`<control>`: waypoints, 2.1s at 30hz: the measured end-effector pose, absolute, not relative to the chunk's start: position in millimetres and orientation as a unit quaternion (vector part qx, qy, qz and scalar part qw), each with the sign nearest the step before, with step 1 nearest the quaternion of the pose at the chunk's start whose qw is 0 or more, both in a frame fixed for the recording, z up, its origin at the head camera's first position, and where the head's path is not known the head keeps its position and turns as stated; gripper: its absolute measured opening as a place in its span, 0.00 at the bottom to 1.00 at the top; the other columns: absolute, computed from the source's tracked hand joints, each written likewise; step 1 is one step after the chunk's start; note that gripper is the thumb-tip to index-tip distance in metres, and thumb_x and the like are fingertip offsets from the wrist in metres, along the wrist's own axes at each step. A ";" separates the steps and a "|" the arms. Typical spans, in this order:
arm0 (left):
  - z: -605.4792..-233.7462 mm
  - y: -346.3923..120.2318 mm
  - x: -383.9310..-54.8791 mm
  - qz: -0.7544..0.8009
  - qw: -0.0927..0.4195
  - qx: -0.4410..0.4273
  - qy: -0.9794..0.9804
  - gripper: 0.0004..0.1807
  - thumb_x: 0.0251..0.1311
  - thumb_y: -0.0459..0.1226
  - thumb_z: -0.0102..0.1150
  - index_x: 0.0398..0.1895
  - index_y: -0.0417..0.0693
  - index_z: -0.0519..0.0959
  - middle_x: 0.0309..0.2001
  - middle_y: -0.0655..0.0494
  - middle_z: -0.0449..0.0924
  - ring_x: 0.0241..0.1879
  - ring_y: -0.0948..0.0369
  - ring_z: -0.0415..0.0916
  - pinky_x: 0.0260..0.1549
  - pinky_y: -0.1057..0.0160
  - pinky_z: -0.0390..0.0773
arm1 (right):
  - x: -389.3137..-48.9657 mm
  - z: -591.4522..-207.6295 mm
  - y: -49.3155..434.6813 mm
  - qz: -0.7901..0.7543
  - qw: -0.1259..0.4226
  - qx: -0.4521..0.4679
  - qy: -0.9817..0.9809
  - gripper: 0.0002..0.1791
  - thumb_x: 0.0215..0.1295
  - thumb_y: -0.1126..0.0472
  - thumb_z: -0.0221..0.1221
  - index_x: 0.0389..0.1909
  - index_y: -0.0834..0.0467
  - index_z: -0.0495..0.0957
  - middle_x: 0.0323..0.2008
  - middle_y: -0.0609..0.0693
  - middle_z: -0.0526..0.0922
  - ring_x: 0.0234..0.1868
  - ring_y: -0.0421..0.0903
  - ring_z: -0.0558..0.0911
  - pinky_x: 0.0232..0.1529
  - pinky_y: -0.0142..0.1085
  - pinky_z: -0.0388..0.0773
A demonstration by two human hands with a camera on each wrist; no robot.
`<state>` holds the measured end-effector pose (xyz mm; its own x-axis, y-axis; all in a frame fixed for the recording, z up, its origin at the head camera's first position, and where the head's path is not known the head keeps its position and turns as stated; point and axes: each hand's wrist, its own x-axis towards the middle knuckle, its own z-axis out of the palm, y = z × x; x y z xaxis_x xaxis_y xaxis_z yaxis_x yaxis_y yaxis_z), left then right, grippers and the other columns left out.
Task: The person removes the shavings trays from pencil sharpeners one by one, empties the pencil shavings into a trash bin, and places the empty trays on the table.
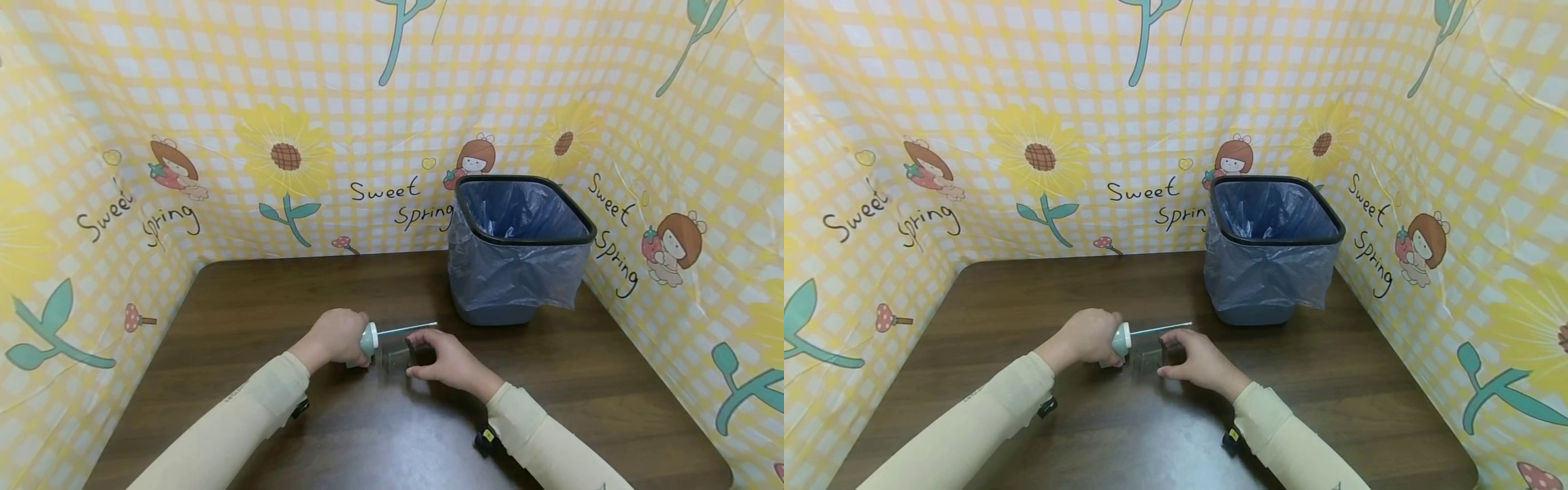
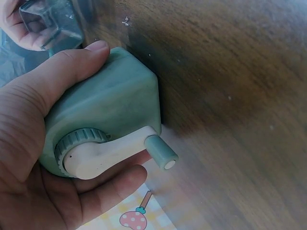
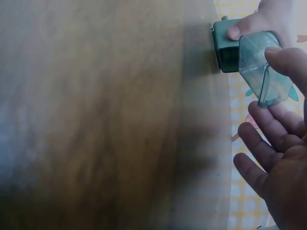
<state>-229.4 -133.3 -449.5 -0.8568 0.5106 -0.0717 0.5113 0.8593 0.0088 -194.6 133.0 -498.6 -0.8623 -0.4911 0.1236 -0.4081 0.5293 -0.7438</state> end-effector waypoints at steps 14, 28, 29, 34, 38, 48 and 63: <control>-449.2 -133.2 -230.3 0.001 0.044 0.260 0.965 0.33 0.38 0.59 0.80 0.42 0.49 0.80 0.29 0.60 0.81 0.27 0.62 0.75 0.30 0.57 0.81 | -195.2 -500.4 135.3 -0.379 0.050 -0.263 0.886 0.28 0.53 0.50 0.77 0.54 0.53 0.80 0.48 0.42 0.83 0.52 0.41 0.81 0.57 0.44 0.78; -446.0 -132.7 -229.7 0.002 0.046 0.258 0.965 0.33 0.39 0.59 0.80 0.43 0.48 0.80 0.30 0.59 0.82 0.28 0.62 0.75 0.31 0.58 0.81 | -196.7 -499.3 135.3 -0.342 0.059 -0.267 0.899 0.30 0.53 0.51 0.76 0.56 0.54 0.80 0.52 0.46 0.83 0.56 0.44 0.80 0.60 0.45 0.76; -445.7 -132.6 -229.8 0.004 0.045 0.257 0.965 0.33 0.39 0.58 0.80 0.43 0.48 0.80 0.30 0.59 0.82 0.28 0.61 0.75 0.31 0.57 0.81 | -197.0 -499.4 135.2 -0.340 0.059 -0.267 0.900 0.30 0.53 0.50 0.76 0.56 0.54 0.80 0.52 0.46 0.83 0.56 0.44 0.80 0.60 0.45 0.76; -447.1 -132.6 -230.6 0.000 0.045 0.257 0.965 0.34 0.39 0.59 0.80 0.44 0.48 0.80 0.30 0.59 0.82 0.28 0.62 0.75 0.31 0.58 0.81 | -197.5 -500.4 134.9 -0.328 0.058 -0.268 0.904 0.30 0.53 0.50 0.76 0.56 0.54 0.80 0.52 0.46 0.83 0.57 0.44 0.79 0.61 0.44 0.76; -448.3 -132.7 -231.0 -0.004 0.046 0.260 0.965 0.34 0.39 0.60 0.80 0.44 0.48 0.80 0.30 0.59 0.82 0.27 0.62 0.75 0.30 0.58 0.81 | -196.4 -500.2 134.8 -0.317 0.055 -0.273 0.906 0.30 0.53 0.50 0.76 0.56 0.55 0.80 0.52 0.46 0.82 0.58 0.45 0.78 0.62 0.45 0.75; -447.8 -133.8 -230.1 -0.001 0.045 0.261 0.964 0.34 0.40 0.59 0.80 0.44 0.48 0.80 0.31 0.59 0.82 0.28 0.62 0.75 0.30 0.58 0.81 | -196.0 -498.2 133.0 -0.286 0.041 -0.282 0.915 0.30 0.53 0.50 0.76 0.56 0.56 0.80 0.52 0.47 0.82 0.59 0.47 0.78 0.63 0.45 0.74; -448.5 -133.3 -230.6 -0.001 0.051 0.259 0.964 0.34 0.40 0.59 0.79 0.45 0.48 0.81 0.31 0.59 0.82 0.28 0.61 0.75 0.31 0.58 0.81 | -195.3 -497.7 133.0 -0.251 0.019 -0.287 0.924 0.29 0.51 0.48 0.76 0.52 0.55 0.81 0.49 0.46 0.83 0.57 0.46 0.77 0.64 0.47 0.70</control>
<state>-230.6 -133.3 -448.5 -0.8602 0.5002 -0.0992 0.5005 0.8654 0.0237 -195.3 133.0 -497.7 -0.8342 -0.5403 0.1098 -0.5215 0.7086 -0.4753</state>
